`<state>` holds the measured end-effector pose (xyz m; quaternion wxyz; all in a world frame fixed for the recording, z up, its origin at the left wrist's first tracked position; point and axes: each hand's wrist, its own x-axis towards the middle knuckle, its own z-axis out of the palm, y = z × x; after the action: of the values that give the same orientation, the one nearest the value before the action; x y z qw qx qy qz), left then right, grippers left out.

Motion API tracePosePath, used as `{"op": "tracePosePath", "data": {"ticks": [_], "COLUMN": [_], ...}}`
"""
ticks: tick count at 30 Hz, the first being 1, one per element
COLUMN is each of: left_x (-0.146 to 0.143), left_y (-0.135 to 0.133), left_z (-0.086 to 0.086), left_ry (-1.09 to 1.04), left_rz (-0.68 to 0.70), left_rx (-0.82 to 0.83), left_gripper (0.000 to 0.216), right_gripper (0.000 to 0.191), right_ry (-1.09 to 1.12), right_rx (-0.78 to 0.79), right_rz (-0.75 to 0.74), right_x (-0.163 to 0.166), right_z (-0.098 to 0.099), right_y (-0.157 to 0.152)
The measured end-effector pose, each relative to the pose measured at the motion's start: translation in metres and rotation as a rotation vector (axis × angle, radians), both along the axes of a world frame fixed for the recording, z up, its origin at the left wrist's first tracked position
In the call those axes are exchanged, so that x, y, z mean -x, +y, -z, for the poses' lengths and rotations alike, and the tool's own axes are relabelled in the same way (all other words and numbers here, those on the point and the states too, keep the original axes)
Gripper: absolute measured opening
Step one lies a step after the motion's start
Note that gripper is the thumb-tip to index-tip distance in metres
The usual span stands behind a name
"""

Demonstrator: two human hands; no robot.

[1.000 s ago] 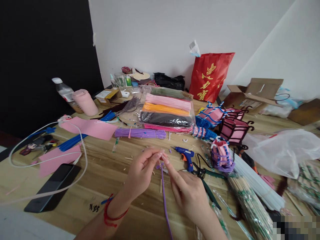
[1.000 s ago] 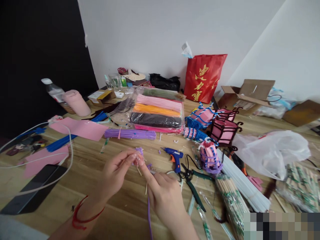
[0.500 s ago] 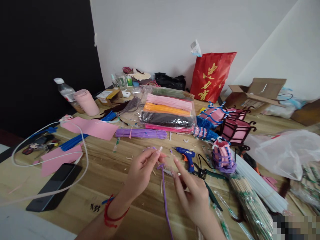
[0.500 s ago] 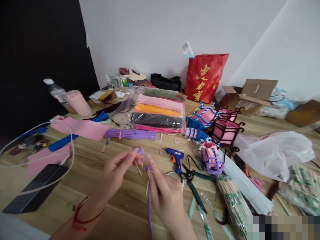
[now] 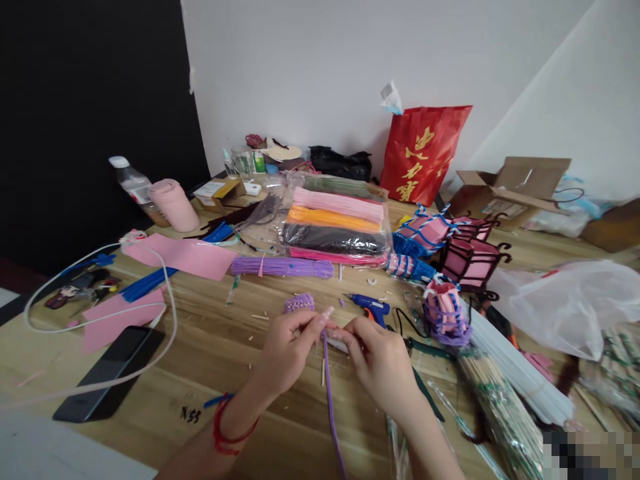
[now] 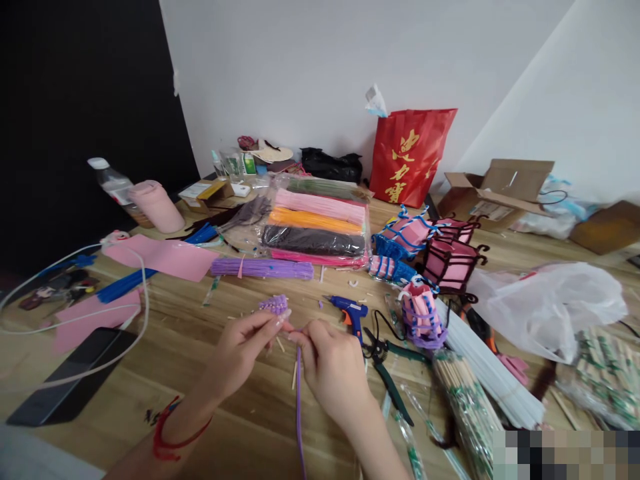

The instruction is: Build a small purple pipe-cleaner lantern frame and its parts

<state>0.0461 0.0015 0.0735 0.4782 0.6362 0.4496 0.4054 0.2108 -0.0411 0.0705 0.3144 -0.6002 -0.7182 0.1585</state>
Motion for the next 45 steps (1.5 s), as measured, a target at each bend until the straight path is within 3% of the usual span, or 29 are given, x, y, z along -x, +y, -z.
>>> {"op": "tracePosePath", "data": {"ticks": [2, 4, 8, 9, 12, 15, 18, 20, 21, 23, 25, 26, 28, 30, 32, 34, 38, 42, 45], "left_x": [0.003, 0.007, 0.013, 0.014, 0.019, 0.022, 0.019, 0.014, 0.012, 0.012, 0.020, 0.026, 0.039, 0.047, 0.047, 0.040, 0.028, 0.036, 0.044], "left_y": [0.005, 0.010, 0.017, 0.017, 0.017, 0.015, 0.009, 0.002, -0.001, -0.006, -0.005, -0.002, 0.008, 0.020, 0.032, 0.041, 0.050, 0.052, 0.050], "left_z": [0.002, 0.005, 0.015, 0.017, 0.025, 0.030, 0.032, 0.034, 0.036, 0.041, 0.049, 0.054, 0.064, 0.071, 0.076, 0.080, 0.088, 0.093, 0.097], "left_ry": [-0.029, -0.007, 0.114, 0.119, 0.132, 0.142, 0.056, -0.022, -0.037, -0.006, 0.051, 0.059, 0.003, 0.020, 0.124, 0.186, 0.126, -0.239, -0.542], "left_rz": [-0.090, -0.157, -0.141, -0.140, -0.187, -0.253, -0.233, -0.158, -0.075, 0.089, 0.154, 0.115, -0.097, -0.250, -0.192, -0.058, -0.062, -0.189, -0.153], "left_rx": [0.001, -0.048, -0.206, -0.216, -0.156, -0.107, -0.115, -0.098, -0.075, -0.066, -0.042, 0.036, 0.124, 0.002, -0.191, -0.230, -0.024, 0.213, 0.393], "left_gripper": [0.028, 0.027, 0.009, 0.013, 0.014, 0.014, 0.019, 0.016, 0.025, 0.035, 0.014, 0.018, 0.027, 0.028, 0.032, 0.051, 0.042, 0.045, 0.038], "right_gripper": [0.029, 0.032, 0.033, 0.035, 0.041, 0.031, 0.026, 0.036, 0.040, 0.047, 0.049, 0.050, 0.045, 0.039, 0.035, 0.036, 0.042, 0.037, 0.020], "right_ry": [0.142, 0.437, 1.080, 1.187, 1.414, 1.507, 1.441, 1.326, 1.264, 1.195, 1.211, 1.228, 1.224, 1.177, 1.134, 1.116, 0.923, 0.446, 0.288], "right_rx": [0.051, 0.144, 0.397, 0.451, 0.547, 0.537, 0.487, 0.502, 0.532, 0.639, 0.741, 0.768, 0.756, 0.698, 0.638, 0.600, 0.536, 0.336, 0.305], "right_rz": [0.058, 0.109, 0.079, 0.054, 0.010, 0.013, 0.105, 0.185, 0.212, 0.162, 0.078, 0.056, 0.079, 0.144, 0.211, 0.258, 0.285, 0.247, 0.217], "right_x": [-0.004, -0.006, -0.005, -0.004, -0.003, 0.000, 0.010, 0.021, 0.027, 0.035, 0.037, 0.035, 0.027, 0.019, 0.015, 0.015, 0.017, 0.023, 0.040], "right_z": [0.002, 0.003, -0.001, -0.002, -0.001, 0.008, 0.024, 0.035, 0.040, 0.048, 0.052, 0.053, 0.055, 0.057, 0.062, 0.069, 0.082, 0.090, 0.093], "right_y": [-0.002, -0.003, 0.000, 0.001, 0.003, 0.006, 0.009, 0.010, 0.009, 0.005, -0.001, -0.004, -0.008, -0.011, -0.012, -0.012, -0.012, -0.008, 0.001]}}
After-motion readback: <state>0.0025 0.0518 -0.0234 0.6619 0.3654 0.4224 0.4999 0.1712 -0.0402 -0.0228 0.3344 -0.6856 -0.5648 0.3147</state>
